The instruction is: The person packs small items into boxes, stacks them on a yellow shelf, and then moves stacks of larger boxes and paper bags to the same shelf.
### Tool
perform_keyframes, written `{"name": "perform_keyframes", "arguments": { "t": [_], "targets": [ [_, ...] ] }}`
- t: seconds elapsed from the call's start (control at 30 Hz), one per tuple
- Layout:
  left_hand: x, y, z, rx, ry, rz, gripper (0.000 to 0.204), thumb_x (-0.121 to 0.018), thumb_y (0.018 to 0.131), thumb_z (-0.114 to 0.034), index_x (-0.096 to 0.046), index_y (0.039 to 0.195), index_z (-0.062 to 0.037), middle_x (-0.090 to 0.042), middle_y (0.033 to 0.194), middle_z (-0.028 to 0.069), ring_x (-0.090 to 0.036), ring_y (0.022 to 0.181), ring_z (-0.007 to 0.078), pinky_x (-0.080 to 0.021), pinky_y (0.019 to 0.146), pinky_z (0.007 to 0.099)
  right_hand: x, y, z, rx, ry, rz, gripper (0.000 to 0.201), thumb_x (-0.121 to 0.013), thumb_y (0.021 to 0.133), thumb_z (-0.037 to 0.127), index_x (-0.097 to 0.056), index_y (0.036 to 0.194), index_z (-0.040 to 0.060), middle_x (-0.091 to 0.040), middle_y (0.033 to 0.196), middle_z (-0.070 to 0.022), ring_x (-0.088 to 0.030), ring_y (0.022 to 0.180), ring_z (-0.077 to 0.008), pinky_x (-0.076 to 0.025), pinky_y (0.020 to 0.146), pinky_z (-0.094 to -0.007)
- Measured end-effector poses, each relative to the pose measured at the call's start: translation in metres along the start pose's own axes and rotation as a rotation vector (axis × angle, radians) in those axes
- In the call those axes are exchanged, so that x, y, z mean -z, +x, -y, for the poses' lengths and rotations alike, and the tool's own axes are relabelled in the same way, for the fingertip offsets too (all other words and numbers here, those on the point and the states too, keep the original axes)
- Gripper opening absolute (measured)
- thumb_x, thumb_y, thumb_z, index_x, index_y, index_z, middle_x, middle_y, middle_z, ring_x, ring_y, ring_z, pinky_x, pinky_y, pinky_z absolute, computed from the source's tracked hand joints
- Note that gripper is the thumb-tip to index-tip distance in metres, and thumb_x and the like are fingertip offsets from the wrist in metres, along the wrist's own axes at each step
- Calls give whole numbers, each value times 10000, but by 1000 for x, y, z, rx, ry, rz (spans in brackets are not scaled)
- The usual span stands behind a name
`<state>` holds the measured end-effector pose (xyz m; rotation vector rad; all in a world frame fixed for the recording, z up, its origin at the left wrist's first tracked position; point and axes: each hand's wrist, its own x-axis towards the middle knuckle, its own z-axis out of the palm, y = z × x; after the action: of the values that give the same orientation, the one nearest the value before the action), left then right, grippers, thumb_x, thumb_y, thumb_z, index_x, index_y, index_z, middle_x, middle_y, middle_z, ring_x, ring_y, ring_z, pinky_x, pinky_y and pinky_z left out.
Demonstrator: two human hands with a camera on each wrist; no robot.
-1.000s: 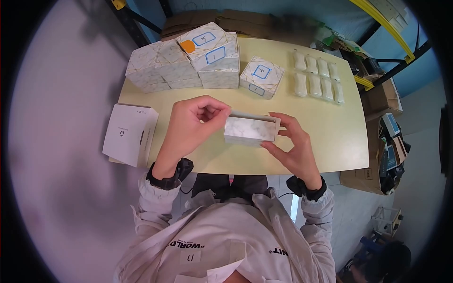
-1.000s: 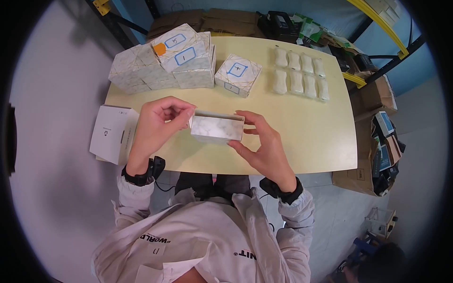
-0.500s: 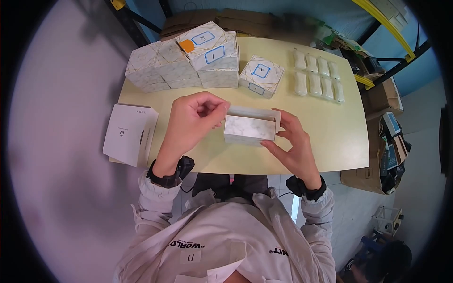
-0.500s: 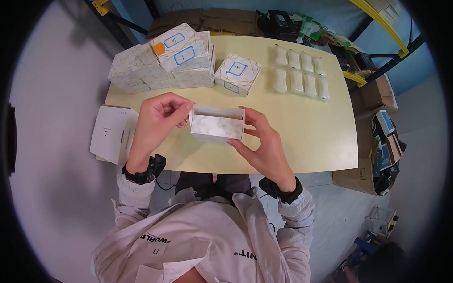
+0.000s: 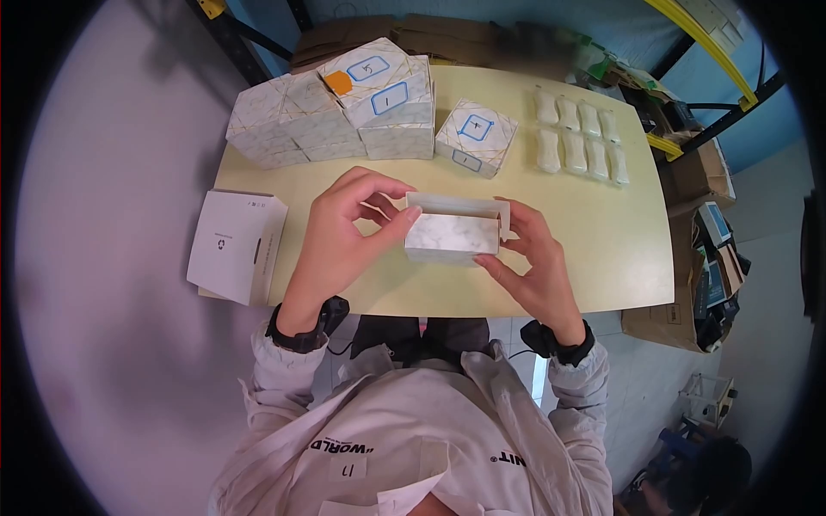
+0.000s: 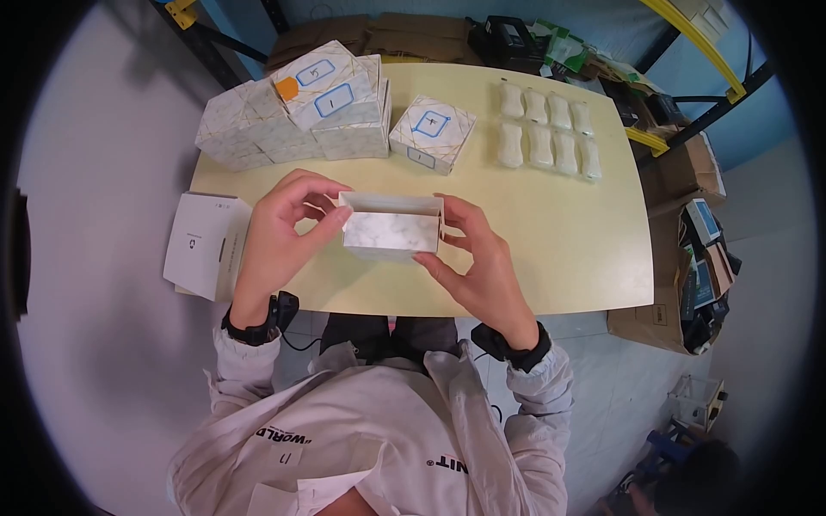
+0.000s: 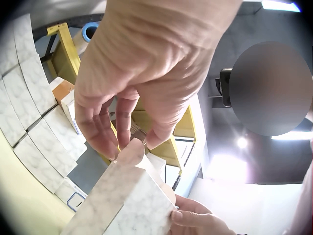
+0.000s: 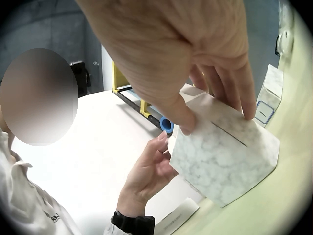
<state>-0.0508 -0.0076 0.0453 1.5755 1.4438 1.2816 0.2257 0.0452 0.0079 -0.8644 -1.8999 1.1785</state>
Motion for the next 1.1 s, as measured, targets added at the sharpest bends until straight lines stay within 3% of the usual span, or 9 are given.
{"name": "perform_keyframes", "arguments": {
  "t": [0.2,0.53,0.63,0.8,1.1],
  "targets": [
    [2,-6,2,102,-118,51,256,-753,986,35,-731,1241,13,-687,1217,64,-702,958,106,-574,861,268,4,-1,2,16,85,11,747,-847,915,-6,-503,1577,32,-579,1562,-143,-646,1363,-315,-618,1059,-429],
    [0,-15,11,67,-130,117,522,-837,890,56,-660,1374,-29,-674,1319,55,-657,1080,126,-593,927,305,11,-2,8,21,1,30,748,-809,928,-48,-502,1603,46,-611,1553,-144,-631,1387,-299,-599,1068,-423],
    [1,-16,12,65,-121,144,539,-849,882,49,-650,1378,-29,-676,1342,53,-650,1085,126,-588,940,316,13,-2,5,50,36,33,701,-774,971,-18,-495,1611,44,-623,1545,-146,-630,1386,-294,-598,1059,-431],
    [0,-17,17,27,-112,157,524,-868,870,40,-672,1348,-47,-679,1337,46,-650,1081,128,-583,935,319,17,0,1,19,114,24,408,-642,1099,73,-613,1496,-17,-693,1436,-160,-695,1271,-235,-600,1022,-384],
    [-4,-17,22,6,-101,126,511,-875,874,32,-675,1337,-47,-679,1294,48,-664,1051,138,-580,928,327,9,2,4,-1,199,-52,316,-635,1119,91,-674,1395,-57,-743,1336,-145,-731,1159,-203,-604,988,-357]
  ]
}}
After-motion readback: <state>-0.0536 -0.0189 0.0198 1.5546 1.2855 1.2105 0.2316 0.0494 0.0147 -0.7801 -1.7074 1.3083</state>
